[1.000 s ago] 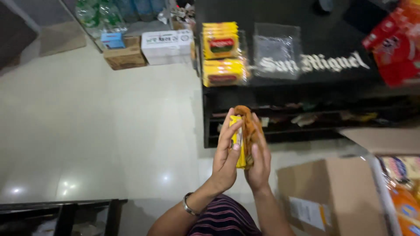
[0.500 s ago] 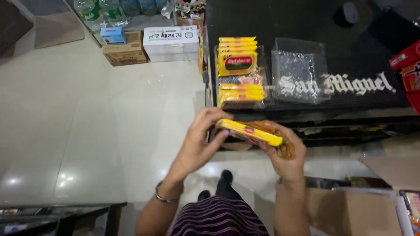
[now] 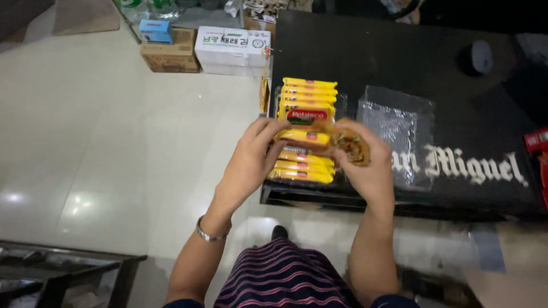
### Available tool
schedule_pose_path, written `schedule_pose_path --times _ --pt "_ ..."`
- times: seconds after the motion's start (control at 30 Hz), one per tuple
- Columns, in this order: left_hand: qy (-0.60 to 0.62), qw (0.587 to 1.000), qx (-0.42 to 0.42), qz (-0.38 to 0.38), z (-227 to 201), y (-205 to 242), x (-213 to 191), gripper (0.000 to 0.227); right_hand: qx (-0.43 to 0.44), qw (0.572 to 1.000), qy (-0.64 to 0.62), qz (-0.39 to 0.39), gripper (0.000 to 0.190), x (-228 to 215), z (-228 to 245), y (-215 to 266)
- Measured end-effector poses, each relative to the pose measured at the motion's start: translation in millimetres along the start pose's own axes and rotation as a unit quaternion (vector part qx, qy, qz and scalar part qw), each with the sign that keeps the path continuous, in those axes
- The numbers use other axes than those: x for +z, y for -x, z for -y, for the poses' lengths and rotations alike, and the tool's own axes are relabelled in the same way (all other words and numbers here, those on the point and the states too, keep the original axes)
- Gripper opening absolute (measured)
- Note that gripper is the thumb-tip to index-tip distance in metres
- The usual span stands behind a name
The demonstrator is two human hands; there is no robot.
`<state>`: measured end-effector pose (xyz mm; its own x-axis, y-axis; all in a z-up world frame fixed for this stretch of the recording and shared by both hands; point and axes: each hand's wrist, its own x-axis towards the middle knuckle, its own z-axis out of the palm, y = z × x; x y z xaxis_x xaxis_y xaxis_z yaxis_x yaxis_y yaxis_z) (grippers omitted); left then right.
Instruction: Stocking a counter with packaged snacks from a cardboard box while wiping each package with a cloth.
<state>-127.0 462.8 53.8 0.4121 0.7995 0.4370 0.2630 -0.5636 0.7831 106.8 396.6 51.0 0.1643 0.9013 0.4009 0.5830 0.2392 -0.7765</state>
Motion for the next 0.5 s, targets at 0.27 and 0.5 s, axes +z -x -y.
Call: schedule_pose_path --times 0.27,0.5 --pt "-0.057 0.995 0.039 -0.075 20.2 17.5 18.9 0.031 0.048 0.987 -0.087 0.127 0.048 0.5 -34.6 -7.1" --pt "-0.046 0.993 0.071 -0.081 22.3 17.0 19.8 0.035 0.017 0.995 -0.019 0.094 0.051 -0.5 -25.3 -3.5"
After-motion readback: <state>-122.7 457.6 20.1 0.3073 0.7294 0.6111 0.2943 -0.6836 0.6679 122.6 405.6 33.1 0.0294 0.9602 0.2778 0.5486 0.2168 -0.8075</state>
